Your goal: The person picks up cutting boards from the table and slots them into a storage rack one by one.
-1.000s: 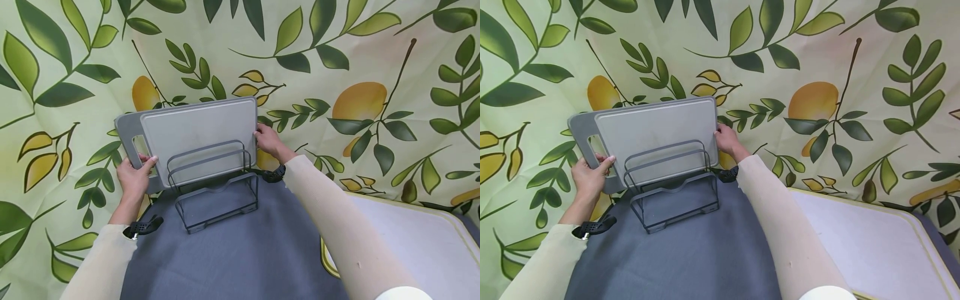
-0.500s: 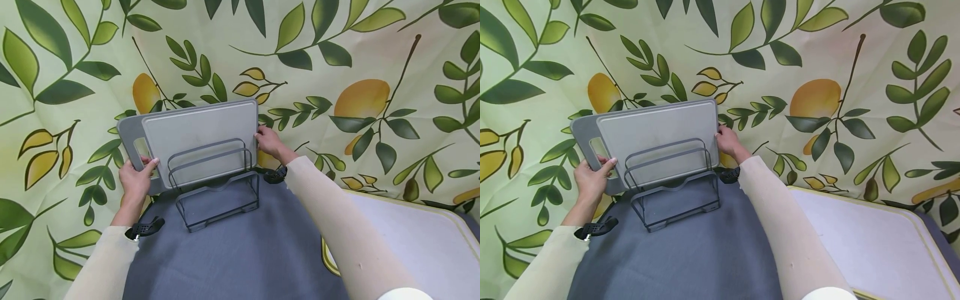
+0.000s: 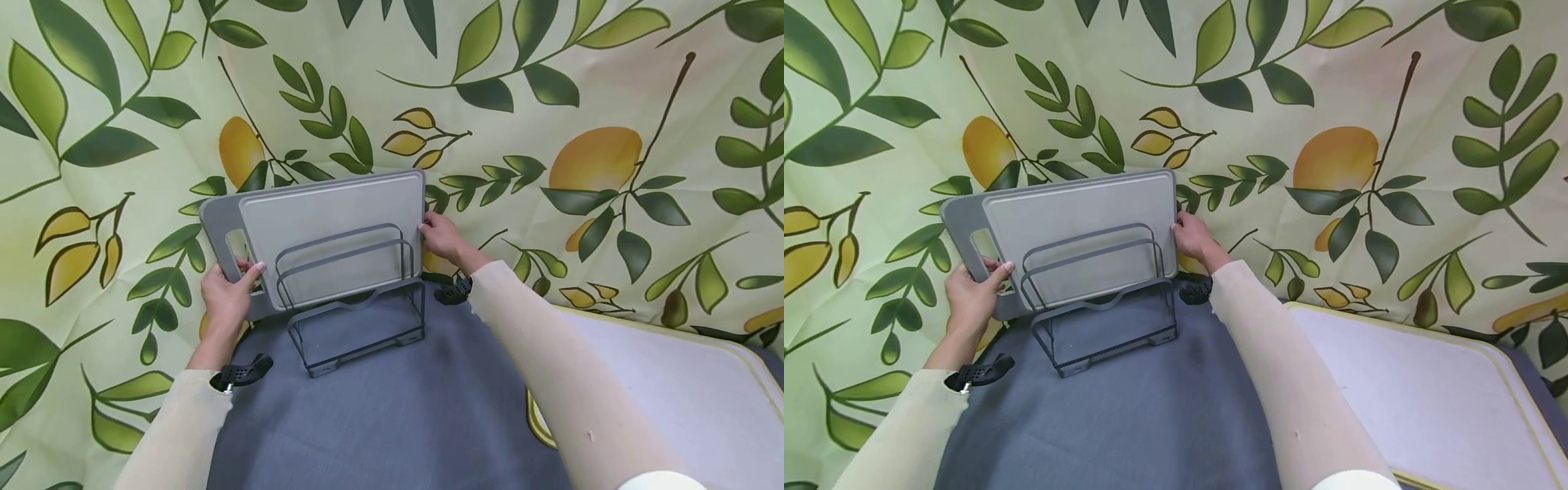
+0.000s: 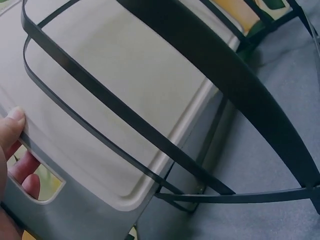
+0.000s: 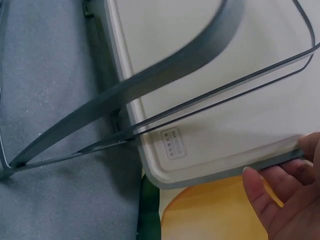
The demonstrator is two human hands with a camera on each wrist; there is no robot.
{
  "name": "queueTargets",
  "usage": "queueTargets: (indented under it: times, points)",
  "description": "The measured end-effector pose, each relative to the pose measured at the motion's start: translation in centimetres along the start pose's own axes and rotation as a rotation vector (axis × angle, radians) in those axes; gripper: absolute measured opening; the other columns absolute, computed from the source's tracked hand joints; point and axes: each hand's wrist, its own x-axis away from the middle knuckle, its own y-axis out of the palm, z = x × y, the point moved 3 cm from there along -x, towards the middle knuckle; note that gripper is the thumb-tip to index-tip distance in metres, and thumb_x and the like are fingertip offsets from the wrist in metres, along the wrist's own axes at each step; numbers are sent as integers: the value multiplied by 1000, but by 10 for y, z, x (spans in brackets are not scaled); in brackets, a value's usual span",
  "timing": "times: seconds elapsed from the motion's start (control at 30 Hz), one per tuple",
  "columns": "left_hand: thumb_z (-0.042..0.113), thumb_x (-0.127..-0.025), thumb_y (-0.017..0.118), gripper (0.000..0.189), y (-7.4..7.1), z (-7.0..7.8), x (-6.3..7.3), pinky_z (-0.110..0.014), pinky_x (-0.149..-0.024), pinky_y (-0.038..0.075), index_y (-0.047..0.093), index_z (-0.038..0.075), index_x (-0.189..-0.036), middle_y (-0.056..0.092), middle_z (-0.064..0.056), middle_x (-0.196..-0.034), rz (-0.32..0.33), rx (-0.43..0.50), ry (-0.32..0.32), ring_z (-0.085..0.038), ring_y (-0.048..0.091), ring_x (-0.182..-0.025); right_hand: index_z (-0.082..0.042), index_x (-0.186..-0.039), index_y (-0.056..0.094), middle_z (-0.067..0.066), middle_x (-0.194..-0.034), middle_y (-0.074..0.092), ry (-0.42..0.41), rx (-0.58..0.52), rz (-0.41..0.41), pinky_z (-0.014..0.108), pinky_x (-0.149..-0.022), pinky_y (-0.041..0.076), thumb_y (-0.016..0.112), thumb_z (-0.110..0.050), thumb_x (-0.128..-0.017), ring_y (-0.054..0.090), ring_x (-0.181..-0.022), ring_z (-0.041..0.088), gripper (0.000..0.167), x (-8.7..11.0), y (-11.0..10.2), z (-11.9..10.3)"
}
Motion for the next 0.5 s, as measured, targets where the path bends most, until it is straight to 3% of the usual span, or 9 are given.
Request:
queueTargets:
  times: [0.27, 0.5]
  points:
    - [30, -88, 80, 23, -5, -15, 2, -16, -61, 43, 63, 15, -90, 56, 25, -72, 28, -50, 26, 3, 52, -64, 3, -134, 51, 23, -133, 57, -51, 46, 5, 42, -85, 55, 36, -18, -110, 57, -113, 34, 36, 1, 3, -1]
    - [32, -88, 80, 26, -3, -21, 4, -16, -62, 42, 63, 12, -91, 54, 24, -70, 29, -54, 46, 2, 52, -66, 4, -137, 47, 25, -135, 54, -51, 19, -17, 50, -95, 55, 33, -18, -111, 55, -121, 36, 37, 4, 4, 1]
